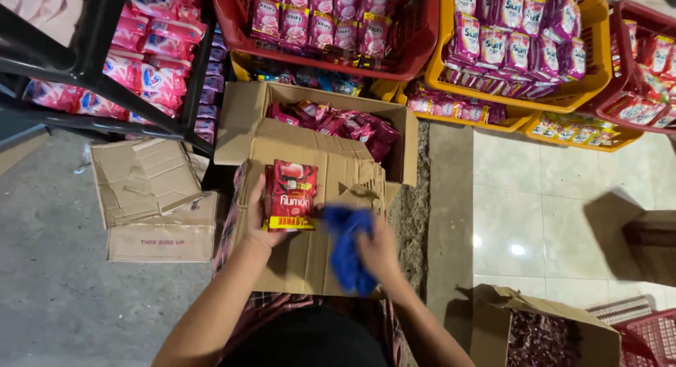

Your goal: Wiping down individual packets of detergent and fabric softener and organizing them into bins.

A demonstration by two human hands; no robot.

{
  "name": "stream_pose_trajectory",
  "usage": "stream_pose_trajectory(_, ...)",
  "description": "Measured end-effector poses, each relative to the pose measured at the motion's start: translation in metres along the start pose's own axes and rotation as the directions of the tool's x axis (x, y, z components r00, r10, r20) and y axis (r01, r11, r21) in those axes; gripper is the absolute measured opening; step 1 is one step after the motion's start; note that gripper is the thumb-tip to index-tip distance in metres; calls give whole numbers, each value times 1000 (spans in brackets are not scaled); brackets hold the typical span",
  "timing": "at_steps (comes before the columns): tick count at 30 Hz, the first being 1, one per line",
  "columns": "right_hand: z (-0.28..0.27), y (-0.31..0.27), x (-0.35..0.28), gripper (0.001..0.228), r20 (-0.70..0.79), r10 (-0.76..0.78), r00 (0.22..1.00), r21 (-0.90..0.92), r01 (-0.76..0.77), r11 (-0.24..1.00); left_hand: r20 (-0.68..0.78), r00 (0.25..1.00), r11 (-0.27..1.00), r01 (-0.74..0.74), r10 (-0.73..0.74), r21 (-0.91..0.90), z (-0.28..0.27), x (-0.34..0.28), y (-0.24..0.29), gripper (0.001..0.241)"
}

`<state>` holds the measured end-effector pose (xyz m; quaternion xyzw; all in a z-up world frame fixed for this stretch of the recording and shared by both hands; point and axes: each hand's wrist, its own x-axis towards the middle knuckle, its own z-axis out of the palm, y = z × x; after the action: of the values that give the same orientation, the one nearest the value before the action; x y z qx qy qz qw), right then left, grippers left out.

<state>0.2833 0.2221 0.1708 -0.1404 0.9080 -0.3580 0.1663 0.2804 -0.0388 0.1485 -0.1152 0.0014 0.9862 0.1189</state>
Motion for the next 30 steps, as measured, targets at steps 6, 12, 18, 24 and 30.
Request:
stream_pose_trajectory(6, 16, -91, 48, 59, -390, -567, 726, -128, 567, 814, 67, 998, 994, -24, 16, 110, -47, 8, -6, 70)
stream_pose_trajectory(12, 56, -90, 105, 31, -212, -510, 834, -257, 456, 852, -171, 980, 980, -72, 105, 185, -87, 15, 5, 52)
stream_pose_trajectory(18, 46, -116, 69, 47, -322, -333, 886, -167, 293, 942, 196, 980, 994, 59, -39, -96, -91, 18, 6, 47)
stream_pose_trajectory(24, 34, -107, 93, 29, -233, -498, 835, -293, 428, 855, -199, 980, 997, 28, -13, 73, -63, 19, -4, 55)
stream_pose_trajectory(30, 7, -60, 137, 30, -492, -241, 837, 12, 283, 959, -29, 1000, 994, -9, 12, 108, -29, 7, 4, 56)
